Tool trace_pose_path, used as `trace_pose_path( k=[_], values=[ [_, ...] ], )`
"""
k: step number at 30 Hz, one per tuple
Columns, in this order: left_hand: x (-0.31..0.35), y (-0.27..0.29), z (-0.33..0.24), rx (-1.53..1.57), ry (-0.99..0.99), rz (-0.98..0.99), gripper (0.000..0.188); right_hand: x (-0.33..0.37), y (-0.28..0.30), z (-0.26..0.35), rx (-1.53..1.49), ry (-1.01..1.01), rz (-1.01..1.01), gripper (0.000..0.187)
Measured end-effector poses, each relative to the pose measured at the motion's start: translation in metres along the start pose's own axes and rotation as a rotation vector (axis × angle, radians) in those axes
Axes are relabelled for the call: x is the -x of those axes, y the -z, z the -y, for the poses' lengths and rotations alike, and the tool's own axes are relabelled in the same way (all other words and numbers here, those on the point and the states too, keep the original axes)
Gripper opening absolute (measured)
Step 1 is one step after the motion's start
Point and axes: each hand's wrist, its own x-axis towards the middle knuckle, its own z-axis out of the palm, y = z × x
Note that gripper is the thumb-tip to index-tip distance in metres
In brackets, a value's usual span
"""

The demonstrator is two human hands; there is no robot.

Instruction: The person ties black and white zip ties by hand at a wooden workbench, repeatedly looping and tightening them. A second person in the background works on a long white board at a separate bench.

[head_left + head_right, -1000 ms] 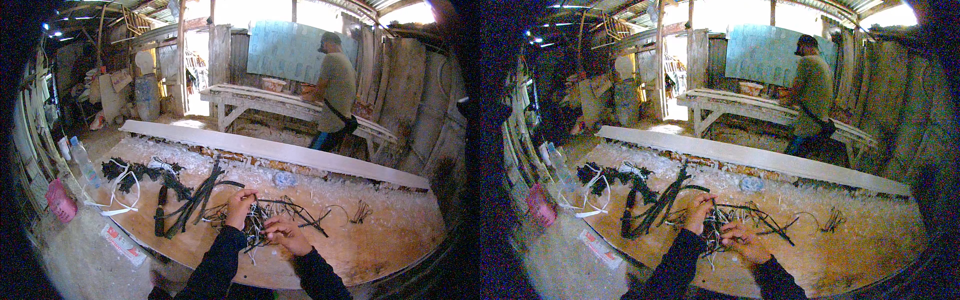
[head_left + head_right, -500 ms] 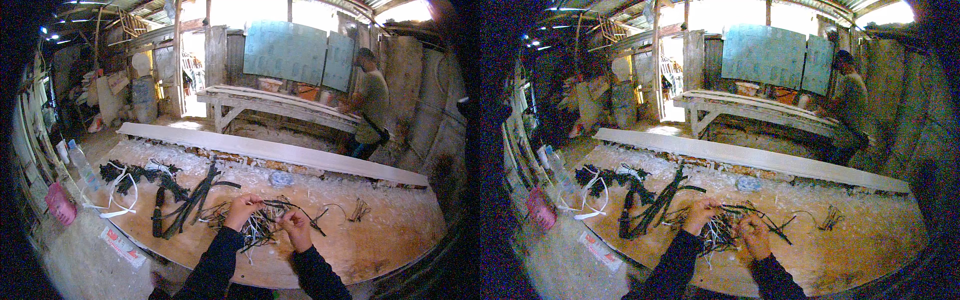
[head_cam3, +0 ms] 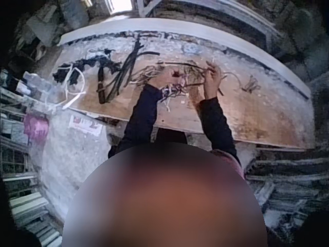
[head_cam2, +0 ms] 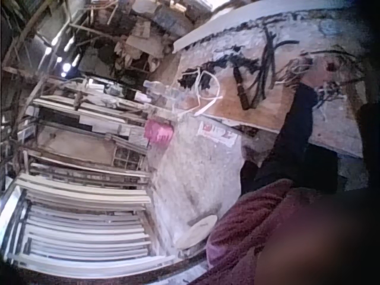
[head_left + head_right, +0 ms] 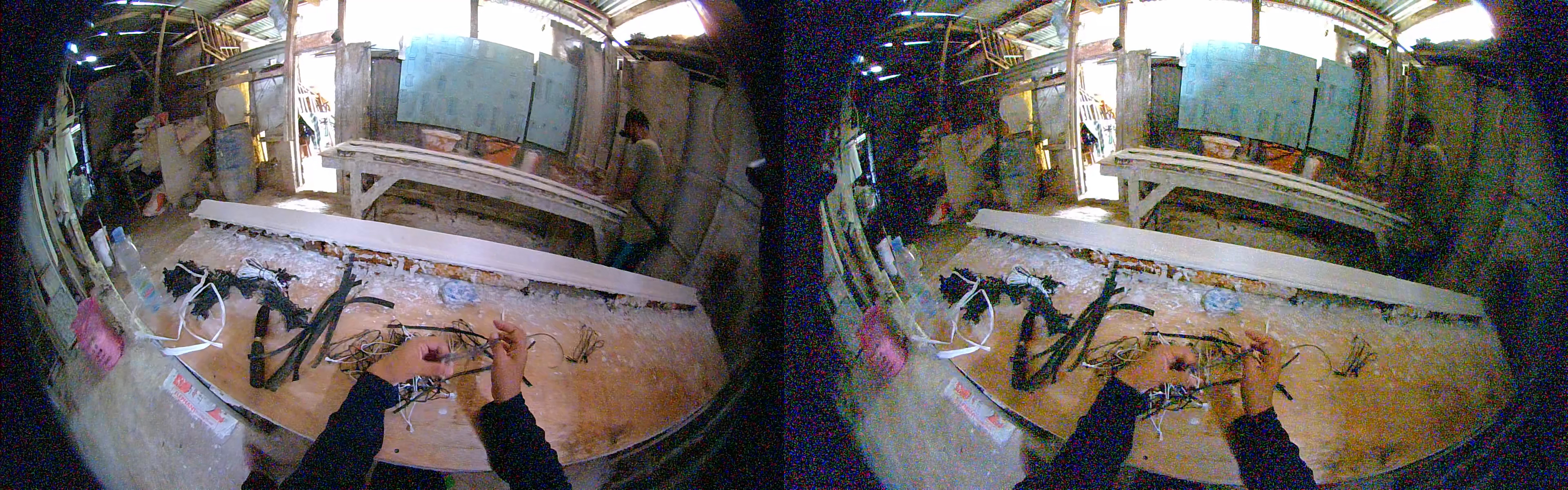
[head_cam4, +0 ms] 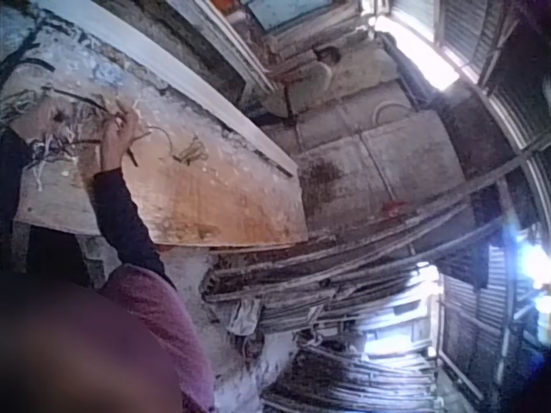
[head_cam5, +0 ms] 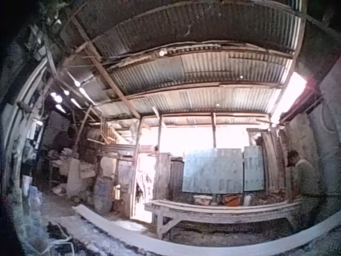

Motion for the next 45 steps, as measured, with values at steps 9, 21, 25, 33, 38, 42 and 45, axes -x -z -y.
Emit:
trace_pose_path(
  k=[9,21,25,33,38,42,45],
  values=[
    [-0.006,0.016,0.007,-0.064,-0.106,-0.894,0.011,0.015,-0.007,0.007,-0.041,-0.075,0.411,0.005],
    [-0.006,0.011,0.004,-0.085,-0.094,-0.914,0.009,0.028,-0.016,0.043,-0.126,0.149,0.849,0.009],
    [-0.008,0.015,0.009,-0.159,-0.096,-0.733,0.009,0.027,-0.008,0.040,-0.140,-0.125,0.679,0.008],
    [-0.004,0.003,-0.001,-0.278,0.080,-0.169,0.018,0.010,-0.005,0.019,-0.056,-0.052,0.225,0.020],
    [-0.001,-0.006,-0.003,-0.154,0.077,0.258,0.020,-0.002,0.005,0.011,0.255,0.150,0.040,0.014],
    [0.002,-0.004,-0.002,-0.017,0.034,0.078,0.018,0.000,0.000,0.009,0.112,0.103,0.026,0.010],
    [0.000,0.001,0.001,-0.125,0.038,-0.210,0.015,-0.001,0.001,0.011,0.084,0.051,0.091,0.008]
  ],
)
